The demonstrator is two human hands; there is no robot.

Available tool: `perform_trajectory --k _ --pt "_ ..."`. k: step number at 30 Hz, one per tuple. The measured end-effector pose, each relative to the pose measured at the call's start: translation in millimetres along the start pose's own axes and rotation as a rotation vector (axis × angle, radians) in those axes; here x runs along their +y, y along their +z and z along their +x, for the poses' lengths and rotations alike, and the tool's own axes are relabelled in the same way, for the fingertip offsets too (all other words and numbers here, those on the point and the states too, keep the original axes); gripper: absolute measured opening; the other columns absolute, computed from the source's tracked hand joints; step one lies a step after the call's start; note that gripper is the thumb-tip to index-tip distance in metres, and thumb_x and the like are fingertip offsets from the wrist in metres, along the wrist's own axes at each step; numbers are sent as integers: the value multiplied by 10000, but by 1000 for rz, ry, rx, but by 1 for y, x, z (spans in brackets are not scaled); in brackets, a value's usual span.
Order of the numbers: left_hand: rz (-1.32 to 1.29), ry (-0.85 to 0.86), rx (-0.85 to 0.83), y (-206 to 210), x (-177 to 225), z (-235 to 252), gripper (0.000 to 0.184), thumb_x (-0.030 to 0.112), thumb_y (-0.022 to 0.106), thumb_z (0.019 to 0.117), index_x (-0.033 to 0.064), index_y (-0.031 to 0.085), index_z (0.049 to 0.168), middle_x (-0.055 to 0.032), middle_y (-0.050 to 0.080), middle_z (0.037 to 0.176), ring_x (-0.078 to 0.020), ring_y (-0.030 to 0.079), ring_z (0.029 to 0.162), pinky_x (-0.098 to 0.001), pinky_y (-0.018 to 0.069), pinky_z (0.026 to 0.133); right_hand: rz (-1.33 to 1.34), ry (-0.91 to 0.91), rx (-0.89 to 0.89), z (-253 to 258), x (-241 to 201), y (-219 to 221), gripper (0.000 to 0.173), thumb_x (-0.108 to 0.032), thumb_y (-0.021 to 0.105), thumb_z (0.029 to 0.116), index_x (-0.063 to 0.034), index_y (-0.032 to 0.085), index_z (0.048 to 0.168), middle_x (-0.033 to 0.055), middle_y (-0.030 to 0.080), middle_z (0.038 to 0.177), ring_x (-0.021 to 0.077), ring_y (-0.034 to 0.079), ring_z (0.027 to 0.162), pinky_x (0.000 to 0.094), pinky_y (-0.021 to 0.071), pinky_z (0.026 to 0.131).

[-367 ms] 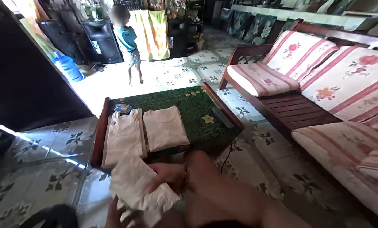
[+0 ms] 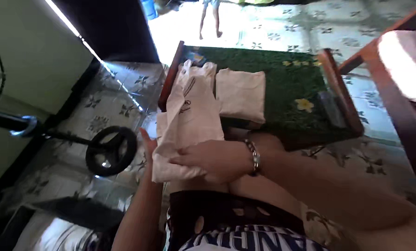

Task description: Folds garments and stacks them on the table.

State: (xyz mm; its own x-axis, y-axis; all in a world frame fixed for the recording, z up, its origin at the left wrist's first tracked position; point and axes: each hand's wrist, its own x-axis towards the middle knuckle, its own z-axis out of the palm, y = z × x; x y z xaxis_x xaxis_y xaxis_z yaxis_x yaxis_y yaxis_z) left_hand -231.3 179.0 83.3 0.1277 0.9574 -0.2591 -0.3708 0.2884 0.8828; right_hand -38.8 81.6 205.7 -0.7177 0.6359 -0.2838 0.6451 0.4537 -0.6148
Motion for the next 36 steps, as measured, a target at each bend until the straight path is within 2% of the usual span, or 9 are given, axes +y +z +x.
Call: perform_trajectory --k 3,7,12,16,19,22,25,31,36 --pt "-175 -190 -106 -25 -45 7 837 693 41 1006 117 606 1230 -9 749 974 -84 718 899 -305 605 787 -91 77 -122 17 7 65 752 -17 696 866 -168 436 1555 271 413 1552 519 604 1145 652 524 833" --pt "33 -183 -105 -51 -71 16 604 437 58 1105 74 430 1413 22 644 1139 15 609 1009 -211 526 888 -19 53 -262 30 22 130 912 -9 770 785 -194 381 1589 216 135 1690 551 581 1131 653 520 788" --pt "-184 -262 -124 -53 -75 31 438 367 264 1103 145 641 1102 17 742 935 -66 710 885 -294 601 807 49 -53 -366 29 34 118 993 -24 793 743 -333 377 1590 136 94 1716 530 568 1146 665 503 788" --pt "-183 -341 -79 -50 -70 42 375 257 262 1093 145 618 1054 16 730 869 -61 710 793 -268 606 717 343 -124 94 9 55 126 559 -146 717 899 -214 599 1440 161 537 1470 372 669 1068 569 565 825" --pt "-240 -424 -196 -72 -83 45 402 349 303 1069 157 636 1189 -41 747 1008 -137 728 906 -354 621 790 505 324 737 -10 71 158 623 -364 678 933 -83 544 1473 247 601 1238 280 639 980 409 566 782" --pt "-153 -489 -151 -73 -81 34 421 326 247 1089 113 581 1230 -76 747 992 -171 739 893 -367 631 782 1012 784 654 -28 92 168 912 -379 724 933 -100 209 1631 251 508 1398 291 622 1114 438 550 914" --pt "-99 -522 -174 -78 -82 28 415 298 249 1084 105 588 1225 -77 753 989 -167 742 888 -361 632 793 1384 765 535 -39 95 186 879 -265 765 906 -125 257 1609 175 589 1257 221 655 1004 385 582 849" --pt "146 -429 -104 -57 -59 29 296 168 293 1094 77 539 1232 -70 739 945 -155 736 850 -350 626 766 876 752 695 -21 89 158 747 -241 651 987 -74 275 1610 242 514 1383 268 607 1105 372 531 927" --pt "480 -375 -84 -35 -43 34 309 118 515 1049 -26 491 1322 -110 715 1014 -175 726 876 -378 623 787 1347 816 751 14 95 120 954 -245 718 955 -138 75 1651 254 314 1582 391 486 1324 522 499 992"
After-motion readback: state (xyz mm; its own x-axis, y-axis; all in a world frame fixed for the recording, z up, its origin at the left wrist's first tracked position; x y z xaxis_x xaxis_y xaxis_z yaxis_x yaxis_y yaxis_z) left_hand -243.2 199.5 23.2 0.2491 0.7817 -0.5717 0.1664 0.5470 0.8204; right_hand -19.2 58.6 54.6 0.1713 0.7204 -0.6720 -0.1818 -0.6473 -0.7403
